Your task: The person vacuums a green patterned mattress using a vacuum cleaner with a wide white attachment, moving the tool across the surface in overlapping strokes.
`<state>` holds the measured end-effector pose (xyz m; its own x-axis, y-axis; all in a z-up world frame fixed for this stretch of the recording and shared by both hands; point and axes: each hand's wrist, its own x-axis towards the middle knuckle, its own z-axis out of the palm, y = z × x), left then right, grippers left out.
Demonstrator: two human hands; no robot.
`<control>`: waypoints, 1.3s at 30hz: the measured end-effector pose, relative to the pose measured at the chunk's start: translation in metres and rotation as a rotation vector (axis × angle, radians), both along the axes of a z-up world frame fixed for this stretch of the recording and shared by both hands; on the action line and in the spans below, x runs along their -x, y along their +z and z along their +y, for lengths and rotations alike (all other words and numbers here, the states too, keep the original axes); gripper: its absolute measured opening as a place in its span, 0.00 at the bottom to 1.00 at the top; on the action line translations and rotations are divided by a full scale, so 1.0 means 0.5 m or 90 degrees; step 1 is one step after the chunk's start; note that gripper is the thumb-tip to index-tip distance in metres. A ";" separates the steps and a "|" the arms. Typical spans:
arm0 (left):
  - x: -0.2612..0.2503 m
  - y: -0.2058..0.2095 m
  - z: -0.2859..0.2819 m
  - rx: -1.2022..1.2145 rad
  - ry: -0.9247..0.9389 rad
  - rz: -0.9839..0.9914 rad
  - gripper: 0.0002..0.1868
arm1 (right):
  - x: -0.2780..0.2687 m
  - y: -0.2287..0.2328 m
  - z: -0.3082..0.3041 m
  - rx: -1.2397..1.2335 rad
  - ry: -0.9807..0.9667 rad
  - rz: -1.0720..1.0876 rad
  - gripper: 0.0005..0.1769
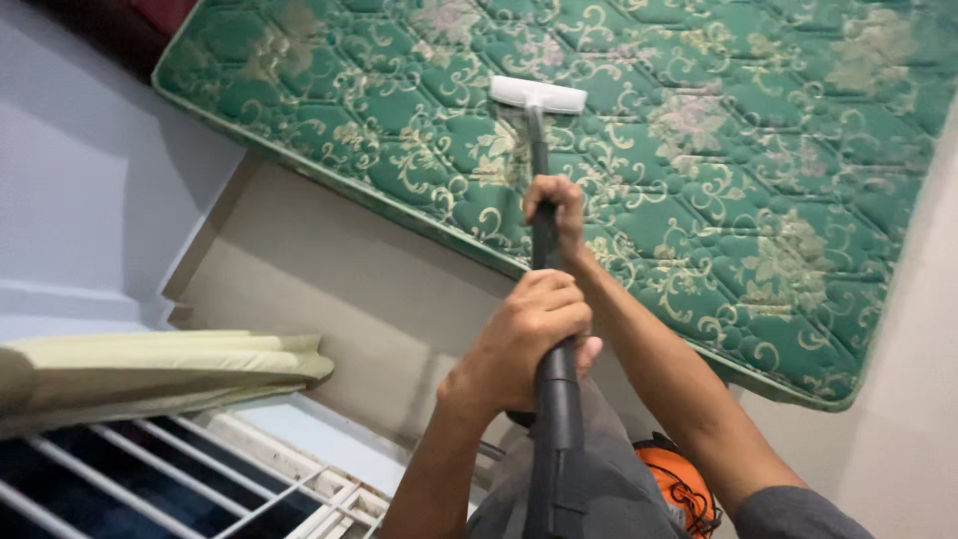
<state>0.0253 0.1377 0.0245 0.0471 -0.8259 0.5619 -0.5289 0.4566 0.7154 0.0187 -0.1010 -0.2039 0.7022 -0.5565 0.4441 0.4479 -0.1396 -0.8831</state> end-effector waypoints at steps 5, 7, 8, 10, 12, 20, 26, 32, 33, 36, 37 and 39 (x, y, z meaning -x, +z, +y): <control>-0.018 0.010 0.065 -0.041 0.109 0.006 0.09 | -0.086 0.030 0.088 -0.023 0.078 0.054 0.44; -0.021 0.008 0.074 -0.031 0.145 0.018 0.09 | -0.099 0.040 0.101 -0.035 0.088 0.078 0.43; -0.021 0.006 0.072 -0.020 0.149 0.022 0.09 | -0.099 0.044 0.101 -0.054 0.096 0.086 0.42; -0.013 0.000 0.061 0.003 0.156 0.034 0.08 | -0.089 0.048 0.096 -0.093 0.109 0.106 0.39; -0.002 -0.004 0.042 0.010 0.142 0.037 0.09 | -0.073 0.053 0.085 -0.111 0.122 0.108 0.36; 0.053 0.002 0.022 0.020 0.125 0.084 0.12 | 0.015 0.092 0.050 -0.080 0.062 0.182 0.33; 0.136 -0.009 -0.012 0.054 0.122 0.103 0.13 | 0.112 0.101 0.001 -0.023 0.048 0.227 0.34; 0.242 -0.023 -0.079 0.078 0.074 0.153 0.13 | 0.267 0.095 -0.088 0.036 -0.011 0.266 0.35; 0.263 -0.025 -0.091 0.074 0.061 0.167 0.13 | 0.302 0.091 -0.104 0.022 -0.015 0.269 0.34; 0.331 -0.031 -0.139 0.086 0.012 0.190 0.13 | 0.414 0.078 -0.162 -0.013 -0.070 0.288 0.35; 0.354 -0.033 -0.155 0.091 -0.005 0.193 0.13 | 0.453 0.072 -0.179 -0.026 -0.095 0.295 0.35; 0.401 -0.040 -0.193 0.087 -0.053 0.191 0.13 | 0.541 0.061 -0.213 -0.036 -0.115 0.269 0.35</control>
<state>-0.1751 0.0412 0.0047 0.1619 -0.7523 0.6386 -0.2613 0.5913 0.7629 -0.2519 -0.2074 -0.1733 0.7050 -0.7013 0.1057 0.0208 -0.1286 -0.9915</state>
